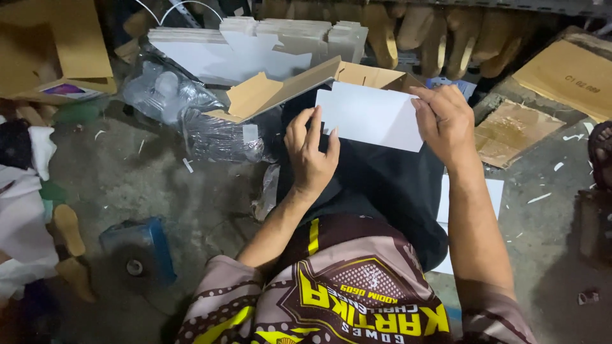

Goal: The person assembles a flat cardboard box by folding and interlocking its flaps and tabs. They then insert a white rectangular insert into the box and adjust it to fit.

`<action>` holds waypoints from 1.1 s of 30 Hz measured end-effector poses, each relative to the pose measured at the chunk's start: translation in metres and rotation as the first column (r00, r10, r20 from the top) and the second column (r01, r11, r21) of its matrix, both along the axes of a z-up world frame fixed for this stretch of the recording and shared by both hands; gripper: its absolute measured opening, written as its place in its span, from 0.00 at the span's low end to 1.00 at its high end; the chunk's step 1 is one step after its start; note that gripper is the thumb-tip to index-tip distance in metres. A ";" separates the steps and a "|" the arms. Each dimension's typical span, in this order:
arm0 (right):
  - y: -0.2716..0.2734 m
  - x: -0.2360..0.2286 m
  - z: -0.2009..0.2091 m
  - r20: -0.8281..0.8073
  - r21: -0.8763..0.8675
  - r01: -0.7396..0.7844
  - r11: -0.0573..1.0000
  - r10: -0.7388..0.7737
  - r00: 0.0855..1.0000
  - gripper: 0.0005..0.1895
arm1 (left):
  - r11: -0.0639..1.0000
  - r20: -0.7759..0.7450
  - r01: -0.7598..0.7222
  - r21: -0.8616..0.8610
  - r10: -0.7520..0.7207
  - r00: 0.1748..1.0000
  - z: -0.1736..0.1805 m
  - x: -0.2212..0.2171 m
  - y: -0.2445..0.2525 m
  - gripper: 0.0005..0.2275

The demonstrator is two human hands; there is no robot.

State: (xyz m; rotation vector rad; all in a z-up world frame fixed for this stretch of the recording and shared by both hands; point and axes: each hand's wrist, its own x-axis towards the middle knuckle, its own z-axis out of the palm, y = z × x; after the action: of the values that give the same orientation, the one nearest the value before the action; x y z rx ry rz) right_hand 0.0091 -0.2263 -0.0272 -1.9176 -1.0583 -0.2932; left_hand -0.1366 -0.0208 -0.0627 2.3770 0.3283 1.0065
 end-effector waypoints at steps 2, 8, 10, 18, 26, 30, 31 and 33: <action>-0.002 -0.001 -0.001 -0.010 0.000 0.002 1.000 -0.002 1.000 0.09 | 0.999 -0.005 0.013 -0.034 -0.014 1.000 -0.001 0.002 -0.002 0.19; -0.002 -0.002 0.000 -0.036 0.006 0.001 1.000 -0.001 0.999 0.09 | 0.986 -0.020 0.030 -0.166 -0.034 0.999 -0.008 0.006 -0.001 0.19; -0.001 -0.002 0.001 -0.048 0.006 0.000 1.000 0.000 0.999 0.09 | 0.977 -0.018 0.041 -0.208 -0.045 0.999 -0.014 0.009 -0.001 0.18; -0.002 -0.002 -0.002 -0.057 0.025 0.008 1.000 -0.007 0.998 0.10 | 0.880 0.033 0.065 -0.471 -0.056 0.998 -0.022 0.017 0.003 0.12; -0.004 -0.002 -0.003 -0.051 0.010 -0.001 1.000 0.002 0.999 0.10 | 0.841 0.046 0.030 -0.541 -0.006 0.999 -0.028 0.027 0.002 0.07; -0.003 -0.005 -0.001 -0.055 0.004 -0.001 1.000 0.001 0.998 0.09 | 0.858 0.059 0.065 -0.510 -0.041 0.997 -0.017 0.026 0.006 0.08; -0.003 -0.004 0.000 -0.057 0.002 0.001 1.000 0.000 0.998 0.09 | 0.857 0.057 0.065 -0.511 -0.042 0.997 -0.016 0.027 0.006 0.08; -0.002 -0.005 0.000 -0.055 -0.003 -0.002 1.000 0.002 0.998 0.09 | 0.871 0.078 0.077 -0.485 -0.044 0.996 -0.014 0.026 0.006 0.06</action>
State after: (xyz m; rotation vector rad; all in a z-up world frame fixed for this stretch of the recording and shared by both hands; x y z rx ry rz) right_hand 0.0037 -0.2285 -0.0268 -1.9161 -1.0245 -0.2369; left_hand -0.1107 -0.0147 -0.0766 1.8808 0.4247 0.8480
